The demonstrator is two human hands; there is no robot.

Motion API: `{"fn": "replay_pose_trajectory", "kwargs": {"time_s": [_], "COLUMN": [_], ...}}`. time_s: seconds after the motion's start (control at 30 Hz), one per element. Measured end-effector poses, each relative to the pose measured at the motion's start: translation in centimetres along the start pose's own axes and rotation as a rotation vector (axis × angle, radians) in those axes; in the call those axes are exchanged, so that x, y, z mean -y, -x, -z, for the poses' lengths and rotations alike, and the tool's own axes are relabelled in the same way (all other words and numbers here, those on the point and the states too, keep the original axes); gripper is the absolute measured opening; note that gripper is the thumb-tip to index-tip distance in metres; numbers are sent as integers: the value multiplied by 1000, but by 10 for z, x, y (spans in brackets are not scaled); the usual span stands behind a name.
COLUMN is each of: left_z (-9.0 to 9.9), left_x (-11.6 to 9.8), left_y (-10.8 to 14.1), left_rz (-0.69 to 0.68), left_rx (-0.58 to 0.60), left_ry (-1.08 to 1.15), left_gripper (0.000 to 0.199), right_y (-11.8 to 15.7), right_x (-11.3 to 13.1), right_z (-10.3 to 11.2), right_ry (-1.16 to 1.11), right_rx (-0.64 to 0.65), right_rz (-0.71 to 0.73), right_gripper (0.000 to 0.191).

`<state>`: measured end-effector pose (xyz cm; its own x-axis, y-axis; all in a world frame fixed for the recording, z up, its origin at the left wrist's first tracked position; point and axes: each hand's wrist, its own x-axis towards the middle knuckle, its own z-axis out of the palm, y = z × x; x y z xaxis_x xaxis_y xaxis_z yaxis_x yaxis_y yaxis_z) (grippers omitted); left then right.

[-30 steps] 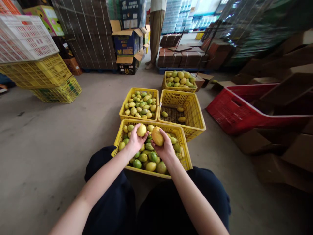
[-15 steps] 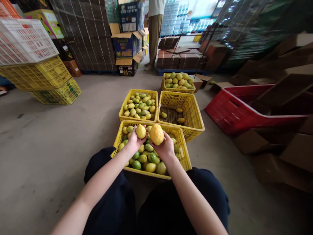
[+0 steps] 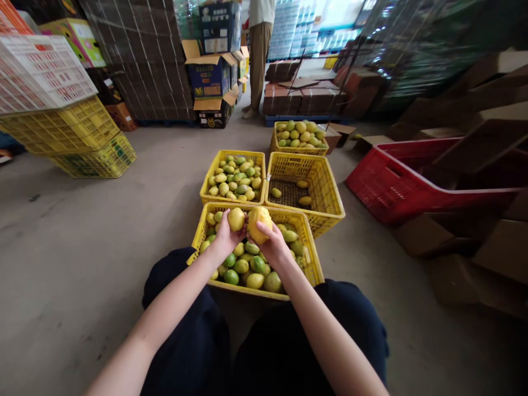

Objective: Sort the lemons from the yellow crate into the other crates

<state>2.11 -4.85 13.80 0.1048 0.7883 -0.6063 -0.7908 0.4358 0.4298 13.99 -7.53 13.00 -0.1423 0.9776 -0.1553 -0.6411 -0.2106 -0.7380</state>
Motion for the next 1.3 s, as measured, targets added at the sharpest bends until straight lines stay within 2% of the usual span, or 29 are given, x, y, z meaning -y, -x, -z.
{"fn": "replay_pose_trajectory", "kwargs": {"time_s": [0.13,0.3,0.43,0.6,0.93,1.13,1.3], "left_z": [1,1,1,2,2,7,6], "left_x": [2,3,1,0,-1,0,0], "left_y": [-5,-5,-4,-5,-2,-11,-10], "left_rz": [-34,-60,-42,-22,-4,-15,-6], "left_rx": [5,19,33,4,-4,17,-8], "left_ry": [12,-1,7,23,-18,21,58], "left_gripper": [38,33,28,27,36,33,30], "right_y": [1,4,6,8,11,12,11], "right_x": [-5,-5,-3,0,3,4,3], "right_z": [0,3,1,1,-1,-1,2], "right_ry": [146,322,294,247,317,302,327], "right_rx": [-36,-116,-112,-155,-161,-180,-194], "right_rz": [121,202,194,198,227,242,247], "right_gripper": [45,51,49,57,51,55,52]}}
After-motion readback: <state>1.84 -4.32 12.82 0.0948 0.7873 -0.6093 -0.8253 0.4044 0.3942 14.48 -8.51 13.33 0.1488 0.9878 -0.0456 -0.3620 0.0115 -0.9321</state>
